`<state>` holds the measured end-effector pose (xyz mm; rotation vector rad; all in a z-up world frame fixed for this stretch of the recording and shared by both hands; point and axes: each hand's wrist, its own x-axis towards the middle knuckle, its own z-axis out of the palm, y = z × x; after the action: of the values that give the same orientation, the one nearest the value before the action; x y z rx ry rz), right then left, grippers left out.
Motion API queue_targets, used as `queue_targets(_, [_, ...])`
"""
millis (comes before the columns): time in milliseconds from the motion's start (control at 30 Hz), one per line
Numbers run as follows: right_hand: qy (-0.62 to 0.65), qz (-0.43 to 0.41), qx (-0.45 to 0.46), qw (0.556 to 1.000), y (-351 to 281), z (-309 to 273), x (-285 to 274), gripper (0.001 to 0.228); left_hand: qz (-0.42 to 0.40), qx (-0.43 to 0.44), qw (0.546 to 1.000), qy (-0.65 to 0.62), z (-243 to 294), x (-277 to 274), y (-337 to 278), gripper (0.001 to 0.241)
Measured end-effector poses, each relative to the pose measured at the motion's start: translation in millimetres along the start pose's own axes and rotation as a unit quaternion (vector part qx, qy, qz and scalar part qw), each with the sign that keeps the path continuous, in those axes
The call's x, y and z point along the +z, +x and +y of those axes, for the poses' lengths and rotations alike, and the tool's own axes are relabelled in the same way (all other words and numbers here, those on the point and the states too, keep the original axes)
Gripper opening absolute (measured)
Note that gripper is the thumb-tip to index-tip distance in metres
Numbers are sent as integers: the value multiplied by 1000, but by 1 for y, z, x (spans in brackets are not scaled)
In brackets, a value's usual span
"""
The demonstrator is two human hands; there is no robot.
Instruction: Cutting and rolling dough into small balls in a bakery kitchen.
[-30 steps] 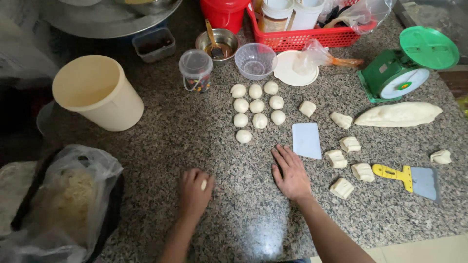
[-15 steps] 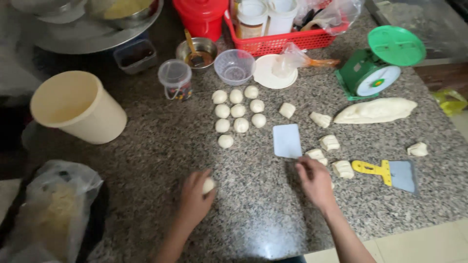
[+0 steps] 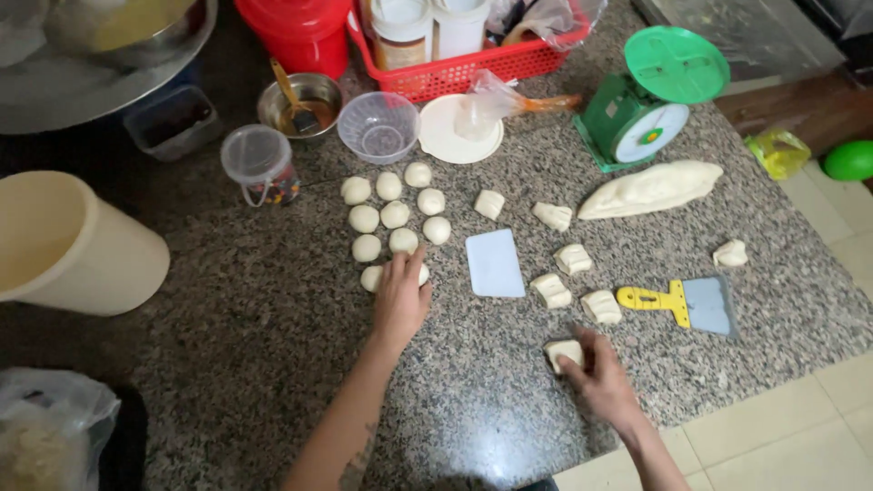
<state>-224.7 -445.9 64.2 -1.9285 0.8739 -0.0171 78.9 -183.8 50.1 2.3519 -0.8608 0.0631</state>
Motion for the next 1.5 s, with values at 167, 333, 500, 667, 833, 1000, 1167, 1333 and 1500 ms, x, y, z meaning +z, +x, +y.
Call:
queue_targets(167, [-101,10,55,993,-6,0,12,53,-13,-34,999,-9,-8,-46,-34,67])
queue_targets(333, [41,-58,37,997,-5,-58,40,31,83,-65,994,-41,-77,-88,-123,60])
queue_targets(500, [140,-150,-166,965,1,-151,136,61,110,-185,974,-73,-121,-120,-184,55])
queue_targets(667, [-2,-198,-242,950,-18,-231,216,44,116,-228,963,-90,-86,-156,-194,45])
queue_targets(833, [-148,-184,-355,905,-5,-223,229,49,75,-203,973,-83,-94,-152,-187,41])
queue_targets(1000, [-288,11,-287,914,42,-145,209,44,90,-71,987,-116,-69,-126,-153,36])
queue_targets(1167, [-375,100,-300,871,32,-103,166,60,37,1,998,-48,-60,-54,-164,33])
queue_targets(1333, [-404,125,-352,835,42,-85,161,60,-30,93,995,-34,-56,-123,-171,42])
queue_targets(1500, [-397,124,-332,847,43,-87,162,62,91,-103,983,120,-133,-76,-115,38])
